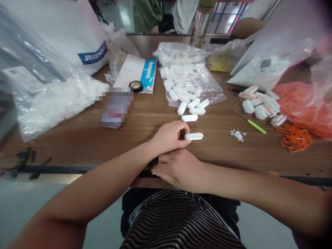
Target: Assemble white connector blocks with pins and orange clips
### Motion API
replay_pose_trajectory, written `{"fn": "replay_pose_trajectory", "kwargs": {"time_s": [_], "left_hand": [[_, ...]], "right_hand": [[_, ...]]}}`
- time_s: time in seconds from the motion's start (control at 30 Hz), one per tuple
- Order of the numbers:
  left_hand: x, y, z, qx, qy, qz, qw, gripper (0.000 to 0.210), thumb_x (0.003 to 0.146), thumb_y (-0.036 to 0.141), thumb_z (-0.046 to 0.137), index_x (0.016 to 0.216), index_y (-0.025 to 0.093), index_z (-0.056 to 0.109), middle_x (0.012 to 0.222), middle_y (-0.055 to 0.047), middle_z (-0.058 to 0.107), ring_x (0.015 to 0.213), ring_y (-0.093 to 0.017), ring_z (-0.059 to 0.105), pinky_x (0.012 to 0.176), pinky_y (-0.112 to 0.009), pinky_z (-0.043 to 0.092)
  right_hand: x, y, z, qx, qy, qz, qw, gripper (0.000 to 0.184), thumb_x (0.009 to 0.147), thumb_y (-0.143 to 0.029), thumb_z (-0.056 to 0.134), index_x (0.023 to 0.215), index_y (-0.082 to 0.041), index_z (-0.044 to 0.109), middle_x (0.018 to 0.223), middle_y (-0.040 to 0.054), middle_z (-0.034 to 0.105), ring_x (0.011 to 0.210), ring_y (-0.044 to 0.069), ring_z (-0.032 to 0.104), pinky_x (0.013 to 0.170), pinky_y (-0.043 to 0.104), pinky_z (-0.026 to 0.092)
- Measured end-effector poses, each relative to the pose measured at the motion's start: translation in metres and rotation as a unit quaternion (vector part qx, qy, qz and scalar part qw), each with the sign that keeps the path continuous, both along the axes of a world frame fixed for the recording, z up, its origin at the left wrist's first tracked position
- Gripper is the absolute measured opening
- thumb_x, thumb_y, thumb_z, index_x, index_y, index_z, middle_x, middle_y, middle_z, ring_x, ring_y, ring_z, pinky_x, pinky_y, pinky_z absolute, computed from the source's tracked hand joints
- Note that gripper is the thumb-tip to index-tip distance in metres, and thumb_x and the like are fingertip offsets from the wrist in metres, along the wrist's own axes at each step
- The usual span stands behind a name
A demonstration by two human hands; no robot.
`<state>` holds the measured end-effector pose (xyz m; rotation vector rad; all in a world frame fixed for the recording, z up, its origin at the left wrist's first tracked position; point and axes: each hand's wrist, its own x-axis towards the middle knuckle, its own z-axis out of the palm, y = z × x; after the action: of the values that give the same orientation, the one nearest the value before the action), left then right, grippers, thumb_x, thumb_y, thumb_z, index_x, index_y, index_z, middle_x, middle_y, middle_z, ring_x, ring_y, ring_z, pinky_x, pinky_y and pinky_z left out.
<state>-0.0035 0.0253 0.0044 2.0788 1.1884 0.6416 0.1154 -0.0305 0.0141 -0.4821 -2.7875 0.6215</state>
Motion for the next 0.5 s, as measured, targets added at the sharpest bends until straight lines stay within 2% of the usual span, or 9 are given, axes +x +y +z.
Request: {"fn": "replay_pose_trajectory", "kwargs": {"time_s": [0.1, 0.27, 0.5], "left_hand": [[0.0, -0.001, 0.001, 0.006, -0.005, -0.001, 1.0, 0.014, 0.073, 0.024, 0.071, 0.082, 0.02, 0.061, 0.073, 0.003, 0.058, 0.062, -0.011, 0.05, 0.061, -0.027, 0.04], [0.002, -0.003, 0.003, 0.009, 0.003, 0.007, 1.0, 0.012, 0.073, 0.024, 0.07, 0.082, 0.02, 0.062, 0.07, 0.004, 0.056, 0.061, -0.011, 0.05, 0.061, -0.027, 0.038], [0.003, -0.004, 0.006, -0.001, 0.013, 0.011, 1.0, 0.012, 0.072, 0.024, 0.07, 0.078, 0.02, 0.061, 0.068, 0.004, 0.055, 0.059, -0.011, 0.047, 0.059, -0.027, 0.036]], "right_hand": [[-0.005, -0.001, -0.005, 0.053, -0.047, 0.031, 0.997, 0.018, 0.092, -0.017, 0.053, 0.092, -0.017, 0.071, 0.082, 0.0041, 0.066, 0.068, 0.015, 0.056, 0.061, 0.03, 0.04], [-0.01, -0.007, 0.0, 0.105, -0.08, 0.069, 0.989, 0.013, 0.089, -0.013, 0.055, 0.084, -0.016, 0.066, 0.084, 0.0044, 0.063, 0.067, 0.016, 0.053, 0.058, 0.031, 0.038], [-0.018, -0.018, 0.008, 0.17, -0.116, 0.05, 0.977, 0.017, 0.085, -0.007, 0.051, 0.085, -0.012, 0.067, 0.078, 0.0084, 0.065, 0.059, 0.016, 0.051, 0.049, 0.031, 0.032]]}}
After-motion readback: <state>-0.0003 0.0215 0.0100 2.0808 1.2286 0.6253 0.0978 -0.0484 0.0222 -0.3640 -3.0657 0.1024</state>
